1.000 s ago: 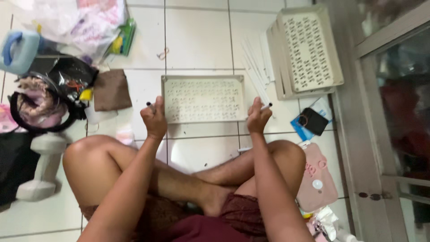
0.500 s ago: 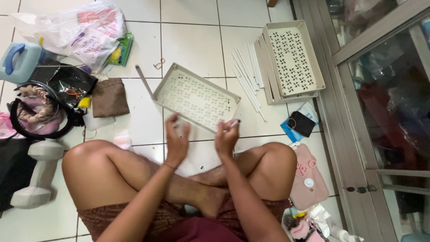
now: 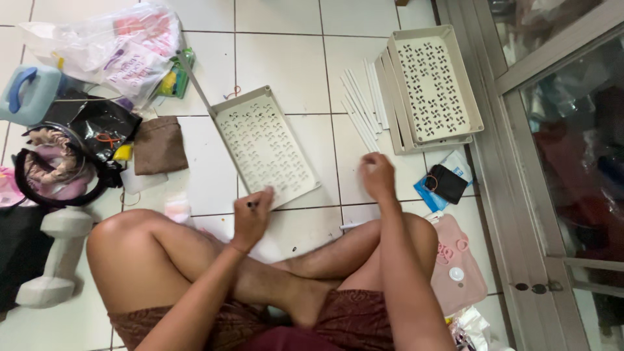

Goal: The person assembles a multi-tiered plastic shelving unit by inserting white support poles into the corners of perforated trays and stacking them. The person handles the trays and poles by hand, aligning the components and securing the structure.

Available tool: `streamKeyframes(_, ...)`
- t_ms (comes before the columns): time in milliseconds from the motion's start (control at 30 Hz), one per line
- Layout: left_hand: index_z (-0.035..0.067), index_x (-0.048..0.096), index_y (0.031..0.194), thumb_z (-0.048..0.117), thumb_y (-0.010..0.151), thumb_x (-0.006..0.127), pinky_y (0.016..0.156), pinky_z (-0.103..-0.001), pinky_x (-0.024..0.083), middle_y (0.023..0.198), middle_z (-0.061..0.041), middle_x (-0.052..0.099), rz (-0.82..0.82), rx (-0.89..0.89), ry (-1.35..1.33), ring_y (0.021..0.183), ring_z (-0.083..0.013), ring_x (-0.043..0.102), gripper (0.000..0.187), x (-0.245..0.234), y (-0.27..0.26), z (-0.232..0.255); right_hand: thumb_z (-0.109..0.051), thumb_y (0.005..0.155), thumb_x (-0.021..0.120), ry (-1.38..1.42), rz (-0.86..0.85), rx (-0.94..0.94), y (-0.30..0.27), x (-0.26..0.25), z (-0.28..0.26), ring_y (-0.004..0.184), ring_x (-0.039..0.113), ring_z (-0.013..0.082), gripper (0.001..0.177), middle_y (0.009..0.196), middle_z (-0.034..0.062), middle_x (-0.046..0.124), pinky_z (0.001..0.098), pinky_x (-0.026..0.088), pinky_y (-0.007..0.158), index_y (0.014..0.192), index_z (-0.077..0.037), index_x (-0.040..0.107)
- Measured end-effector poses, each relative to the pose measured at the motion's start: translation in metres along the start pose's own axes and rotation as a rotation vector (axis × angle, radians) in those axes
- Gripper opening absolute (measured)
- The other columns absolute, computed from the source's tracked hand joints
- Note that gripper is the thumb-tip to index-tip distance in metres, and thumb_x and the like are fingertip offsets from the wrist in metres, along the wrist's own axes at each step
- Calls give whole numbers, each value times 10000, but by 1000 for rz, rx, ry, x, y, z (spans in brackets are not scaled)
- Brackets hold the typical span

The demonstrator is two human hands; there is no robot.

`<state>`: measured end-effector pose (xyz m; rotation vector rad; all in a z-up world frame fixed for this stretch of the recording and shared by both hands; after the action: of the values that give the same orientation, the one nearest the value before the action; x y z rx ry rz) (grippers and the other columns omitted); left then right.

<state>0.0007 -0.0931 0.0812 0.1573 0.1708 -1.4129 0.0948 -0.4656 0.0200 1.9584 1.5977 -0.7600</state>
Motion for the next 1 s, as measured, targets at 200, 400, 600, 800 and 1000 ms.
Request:
streamKeyframes(200,-21,666,698,227,986,630,459,-293,369,501,31,499,-267,232,71,428,-55,446,382,-27,40,0,-192,846,735,-385,173,270,10,9,42,1117,517,407,351,1221,174,556,574,427,901,1169,-87,645)
streamKeyframes(400,-25,404,603,239,1006,671,494,-337,253,552,-20,301,-217,94,70,566,-101,263,551,-37,49,-19,-211,920,709,-433,86,361,0,16,30,1187,520,351,267,1250,95,561,567,428,965,1165,-131,641)
streamKeyframes(600,-19,456,621,285,1011,644,480,-343,267,540,-25,315,-117,-18,156,555,-112,277,529,-29,47,-31,-189,905,719,-599,109,272,-5,23,36,1186,494,372,267,1272,115,539,544,428,945,1119,-39,661)
streamKeyframes(800,3,504,665,264,1019,625,485,-342,323,542,-41,367,-149,-22,96,549,-109,321,456,-27,45,-20,-131,959,701,-340,148,274,5,48,89,1033,614,388,164,1114,218,633,464,531,928,1014,24,694)
streamKeyframes(1000,9,370,713,139,930,712,540,-349,394,612,-94,346,-140,144,192,571,-204,307,425,-27,42,-12,-110,1004,642,673,119,452,-13,46,92,753,599,215,163,969,131,679,383,538,709,1139,-20,644)
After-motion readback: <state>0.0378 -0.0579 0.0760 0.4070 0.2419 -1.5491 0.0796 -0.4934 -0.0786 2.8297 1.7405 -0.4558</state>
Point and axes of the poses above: each hand's wrist, its own y-axis towards the middle knuckle, its own x-axis out of the palm, z = x × y, the point moved 9 cm from there along y, towards the middle knuckle
